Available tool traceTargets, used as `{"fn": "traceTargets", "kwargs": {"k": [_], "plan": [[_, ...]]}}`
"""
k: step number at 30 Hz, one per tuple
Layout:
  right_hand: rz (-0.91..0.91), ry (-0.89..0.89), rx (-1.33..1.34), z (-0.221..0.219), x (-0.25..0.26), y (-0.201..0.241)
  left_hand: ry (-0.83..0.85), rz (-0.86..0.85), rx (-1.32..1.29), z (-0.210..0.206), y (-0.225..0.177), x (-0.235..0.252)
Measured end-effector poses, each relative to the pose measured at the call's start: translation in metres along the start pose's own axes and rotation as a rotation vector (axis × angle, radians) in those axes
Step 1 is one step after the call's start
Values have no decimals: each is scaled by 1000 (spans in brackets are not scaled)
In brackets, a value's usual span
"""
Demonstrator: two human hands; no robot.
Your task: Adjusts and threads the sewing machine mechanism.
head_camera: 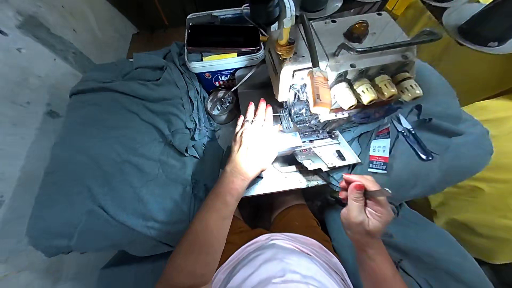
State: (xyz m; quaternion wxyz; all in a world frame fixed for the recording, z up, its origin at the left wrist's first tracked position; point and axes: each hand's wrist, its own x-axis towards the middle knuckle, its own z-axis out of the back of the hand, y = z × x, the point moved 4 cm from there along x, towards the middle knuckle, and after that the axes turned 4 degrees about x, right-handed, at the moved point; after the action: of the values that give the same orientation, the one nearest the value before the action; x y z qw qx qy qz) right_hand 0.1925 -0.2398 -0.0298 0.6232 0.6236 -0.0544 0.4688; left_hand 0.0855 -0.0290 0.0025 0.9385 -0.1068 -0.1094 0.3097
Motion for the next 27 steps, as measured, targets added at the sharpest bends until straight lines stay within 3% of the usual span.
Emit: {"fn": "traceTargets", "kwargs": {"k": [6,12,16,23,26,27], "plan": [[58,0,-109,-7,2,-8,12,53,-20,3,7,6],[60,80,-434,-17,2,-21,48,169,38,5,21,10],[88,95,-507,-23,10,-27,69,221,82,9,23,3],[254,-45,-523,-33,51,-34,159,281,-58,21,26,-27],[336,-109,-533,-44,74,-42,353,271,-199,41,24,-51],[345,-118,-526,-47,80,-45,332,247,-245,46,30,-63]]}}
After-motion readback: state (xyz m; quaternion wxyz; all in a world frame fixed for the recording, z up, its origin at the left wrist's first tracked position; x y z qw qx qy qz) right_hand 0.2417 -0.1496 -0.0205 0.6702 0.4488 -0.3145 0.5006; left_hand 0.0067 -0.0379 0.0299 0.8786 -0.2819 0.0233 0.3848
